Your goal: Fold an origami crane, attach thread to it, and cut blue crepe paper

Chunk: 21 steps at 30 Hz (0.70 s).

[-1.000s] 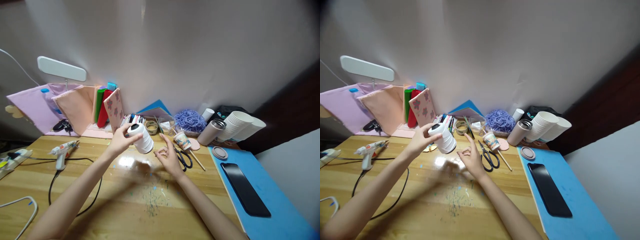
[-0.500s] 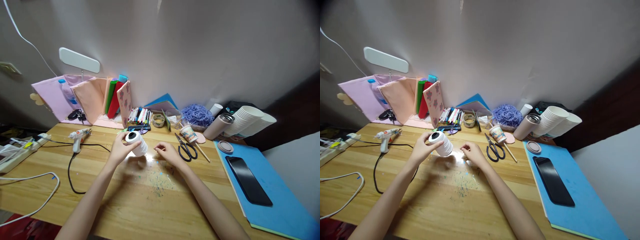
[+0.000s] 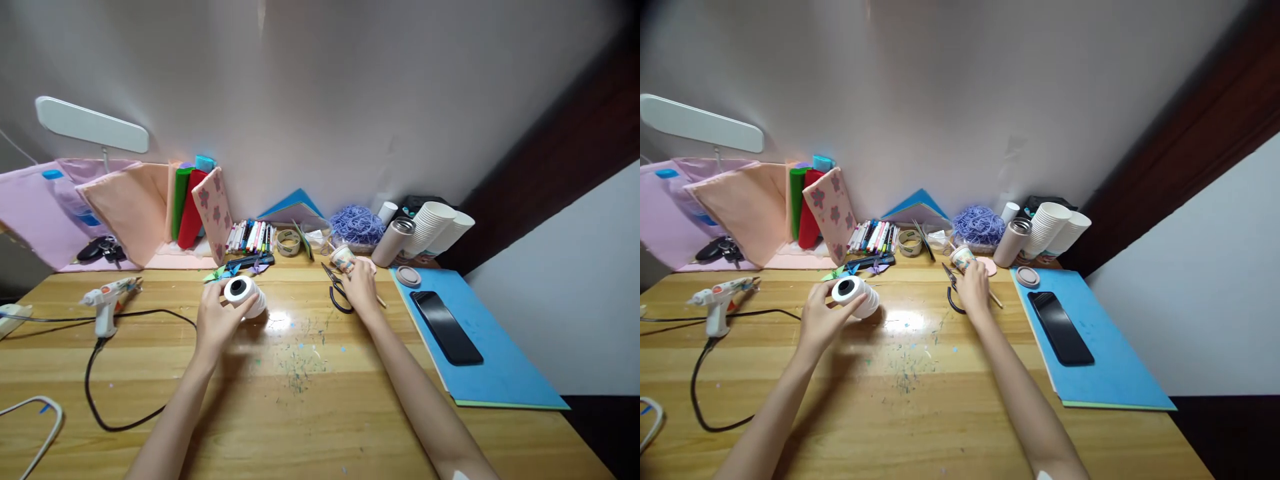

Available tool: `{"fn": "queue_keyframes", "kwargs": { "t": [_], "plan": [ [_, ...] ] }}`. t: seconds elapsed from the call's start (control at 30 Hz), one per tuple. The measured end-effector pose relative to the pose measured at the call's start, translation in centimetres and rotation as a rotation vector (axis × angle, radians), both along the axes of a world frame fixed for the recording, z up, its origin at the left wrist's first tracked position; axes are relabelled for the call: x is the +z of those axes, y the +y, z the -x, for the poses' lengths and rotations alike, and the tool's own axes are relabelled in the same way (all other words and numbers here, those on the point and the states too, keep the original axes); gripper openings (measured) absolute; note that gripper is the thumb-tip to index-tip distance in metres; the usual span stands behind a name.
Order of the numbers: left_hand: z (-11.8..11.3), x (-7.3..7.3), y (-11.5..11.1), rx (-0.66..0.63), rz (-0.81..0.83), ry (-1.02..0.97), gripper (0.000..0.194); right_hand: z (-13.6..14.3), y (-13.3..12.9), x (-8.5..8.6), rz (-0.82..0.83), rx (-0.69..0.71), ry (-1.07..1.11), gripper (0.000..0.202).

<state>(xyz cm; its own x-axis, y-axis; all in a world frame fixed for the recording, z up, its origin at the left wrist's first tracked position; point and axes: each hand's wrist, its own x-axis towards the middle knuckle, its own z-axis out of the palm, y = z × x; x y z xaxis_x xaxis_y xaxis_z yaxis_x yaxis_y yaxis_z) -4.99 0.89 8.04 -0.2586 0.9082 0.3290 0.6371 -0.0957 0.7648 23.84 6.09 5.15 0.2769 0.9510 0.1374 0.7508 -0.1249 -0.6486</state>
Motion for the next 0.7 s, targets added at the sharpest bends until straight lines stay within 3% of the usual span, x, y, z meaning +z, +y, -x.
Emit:
{"fn": "queue_keyframes", "kwargs": {
  "t": [0.13,0.27,0.4,0.5,0.57,0.63,0.7],
  "plan": [
    [0.7,-1.4,0.1,0.03,-0.008,0.067,0.044,-4.5,0.1,-1.5,0.126,-0.107,-0.093,0.03],
    [1.1,-2.6,0.4,0.001,0.015,0.096,0.045,-6.0,-0.6,-2.9,0.145,-0.075,-0.091,0.017],
    [1.6,-3.0,0.5,-0.038,0.047,0.149,0.049,-6.9,-1.7,-3.2,0.089,-0.012,-0.005,0.015],
    [1.0,-2.1,-0.4,-0.036,-0.029,0.17,0.059,-7.1,-3.4,-2.8,0.054,0.035,0.108,0.021],
    [-0.3,-0.8,-1.3,-0.016,-0.143,0.151,0.06,-6.3,-4.8,-2.1,0.034,0.112,0.303,0.025],
    [-2.2,0.8,-2.0,-0.112,-0.177,0.066,0.046,-4.8,-6.1,-1.3,0.03,0.23,0.549,0.026],
    [-4.4,2.4,-2.1,-0.299,-0.077,-0.043,0.04,-2.7,-7.1,-0.2,0.085,0.327,0.688,0.027]
  ]
}}
